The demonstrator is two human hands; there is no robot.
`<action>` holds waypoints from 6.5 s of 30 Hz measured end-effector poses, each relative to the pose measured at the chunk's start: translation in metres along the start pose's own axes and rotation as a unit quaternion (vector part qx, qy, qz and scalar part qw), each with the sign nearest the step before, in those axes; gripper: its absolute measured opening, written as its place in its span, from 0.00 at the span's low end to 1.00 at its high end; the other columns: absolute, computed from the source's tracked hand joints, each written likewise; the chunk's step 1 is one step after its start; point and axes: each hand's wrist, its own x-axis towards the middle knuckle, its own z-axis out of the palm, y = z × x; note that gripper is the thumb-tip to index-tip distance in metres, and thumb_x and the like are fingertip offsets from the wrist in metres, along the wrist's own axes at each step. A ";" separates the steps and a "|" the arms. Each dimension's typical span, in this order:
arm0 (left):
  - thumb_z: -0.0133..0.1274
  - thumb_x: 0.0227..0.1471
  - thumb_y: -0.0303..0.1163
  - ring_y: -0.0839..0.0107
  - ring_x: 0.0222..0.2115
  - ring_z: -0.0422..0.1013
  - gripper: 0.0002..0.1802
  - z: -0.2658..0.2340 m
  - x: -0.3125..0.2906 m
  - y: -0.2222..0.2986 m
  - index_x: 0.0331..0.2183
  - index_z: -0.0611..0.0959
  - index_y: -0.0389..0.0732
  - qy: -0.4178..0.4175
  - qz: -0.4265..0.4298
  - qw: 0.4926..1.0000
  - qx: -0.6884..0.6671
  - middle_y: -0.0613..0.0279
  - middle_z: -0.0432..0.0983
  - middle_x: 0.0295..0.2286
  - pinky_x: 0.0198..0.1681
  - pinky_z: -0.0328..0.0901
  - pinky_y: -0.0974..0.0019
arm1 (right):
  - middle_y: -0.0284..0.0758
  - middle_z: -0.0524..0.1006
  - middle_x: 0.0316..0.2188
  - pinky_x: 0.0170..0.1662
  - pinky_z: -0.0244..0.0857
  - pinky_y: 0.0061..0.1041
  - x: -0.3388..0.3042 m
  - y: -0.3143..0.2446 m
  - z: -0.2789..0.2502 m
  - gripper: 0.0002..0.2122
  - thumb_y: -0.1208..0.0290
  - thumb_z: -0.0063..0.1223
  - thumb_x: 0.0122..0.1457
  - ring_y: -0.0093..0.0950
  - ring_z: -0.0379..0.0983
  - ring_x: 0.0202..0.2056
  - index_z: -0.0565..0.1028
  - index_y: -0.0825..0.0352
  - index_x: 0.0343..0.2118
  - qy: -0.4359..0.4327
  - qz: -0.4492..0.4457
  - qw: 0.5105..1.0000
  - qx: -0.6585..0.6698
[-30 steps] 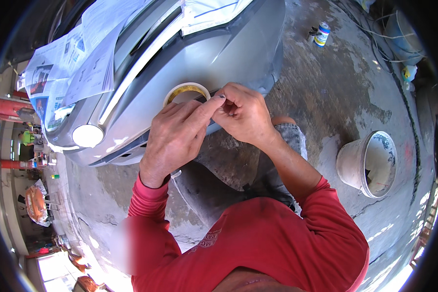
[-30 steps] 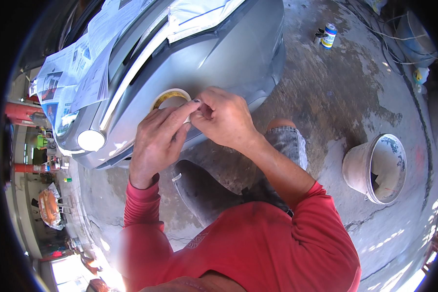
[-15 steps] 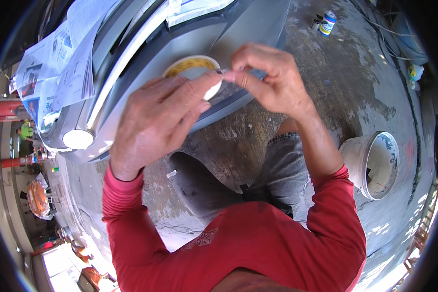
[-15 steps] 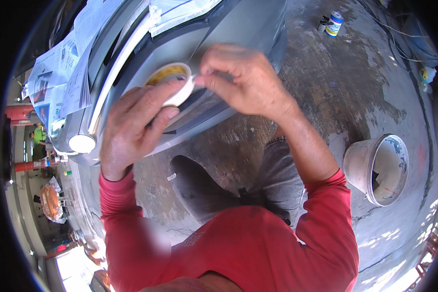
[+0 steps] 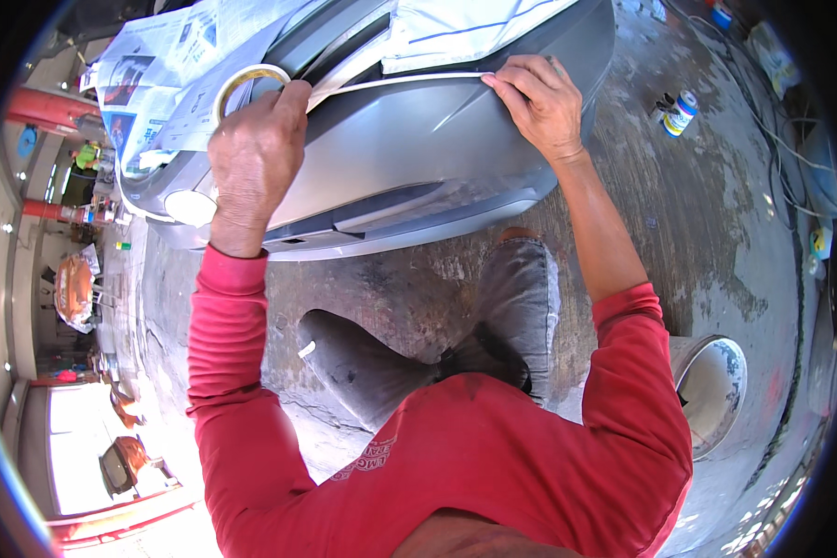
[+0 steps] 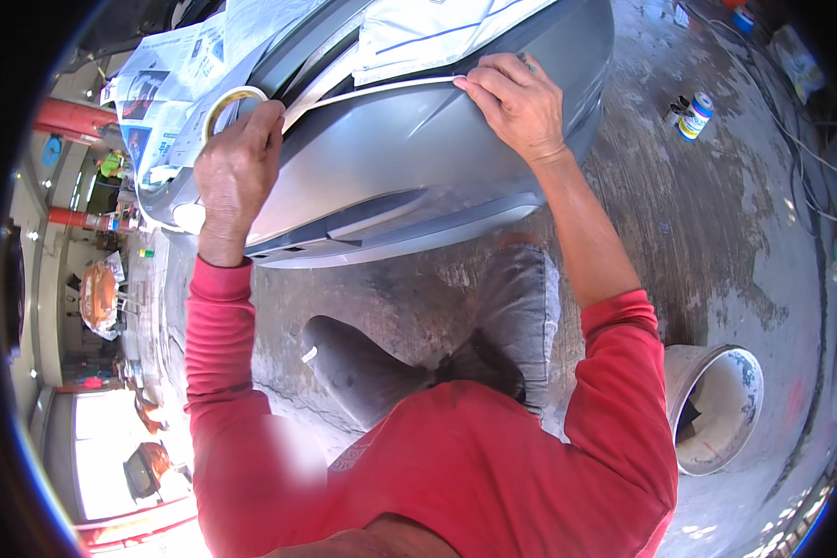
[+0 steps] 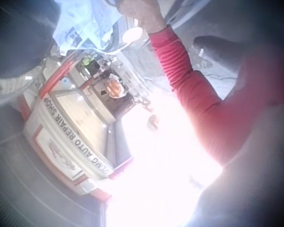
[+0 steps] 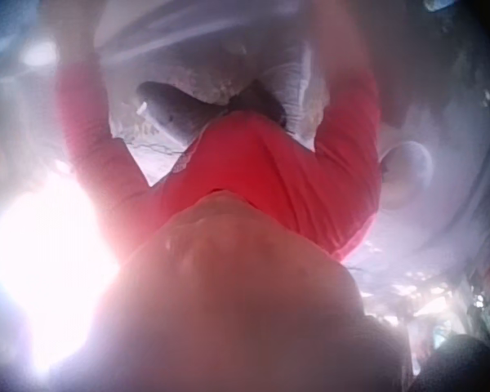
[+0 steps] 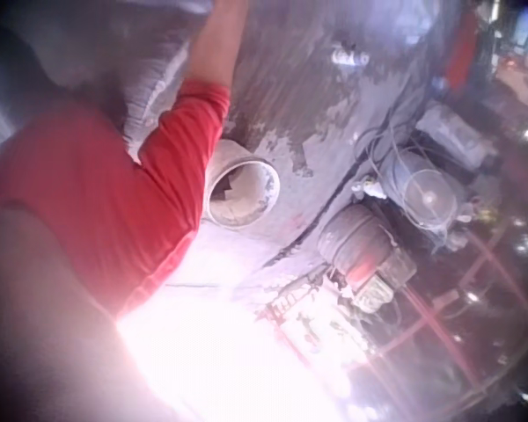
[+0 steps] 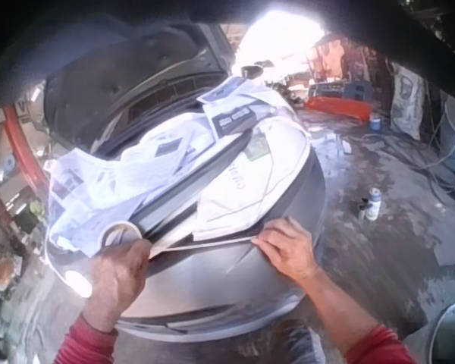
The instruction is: The person applies masking tape around the Toyota emblem and along the bumper edges of a silver car. They smooth the tape to ensure adhesion and continue taping the lower bumper area, preparing the surface for painting or detailing.
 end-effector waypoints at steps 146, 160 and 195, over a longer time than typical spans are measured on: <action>0.64 0.47 0.32 0.60 0.29 0.80 0.08 0.039 0.016 -0.008 0.23 0.84 0.39 0.153 0.072 0.980 -0.101 0.55 0.76 0.33 0.30 0.74 0.57 | 0.44 0.83 0.29 0.34 0.73 0.44 0.108 0.011 -0.061 0.12 0.62 0.66 0.63 0.46 0.81 0.32 0.83 0.66 0.30 -0.287 -0.103 0.930 -0.207; 0.59 0.51 0.30 0.61 0.30 0.81 0.06 0.033 0.034 -0.014 0.25 0.85 0.39 0.142 0.123 0.980 -0.066 0.56 0.78 0.36 0.30 0.75 0.56 | 0.45 0.79 0.19 0.28 0.70 0.45 0.057 -0.134 0.041 0.21 0.54 0.71 0.57 0.49 0.77 0.23 0.77 0.66 0.20 -0.152 0.143 0.977 -0.050; 0.62 0.52 0.36 0.66 0.27 0.82 0.11 0.007 0.127 -0.003 0.24 0.86 0.39 0.076 0.415 0.902 -0.088 0.62 0.79 0.31 0.26 0.74 0.61 | 0.39 0.81 0.21 0.31 0.72 0.44 0.060 -0.143 0.075 0.17 0.55 0.73 0.53 0.47 0.80 0.26 0.79 0.62 0.20 -0.004 0.337 0.941 -0.019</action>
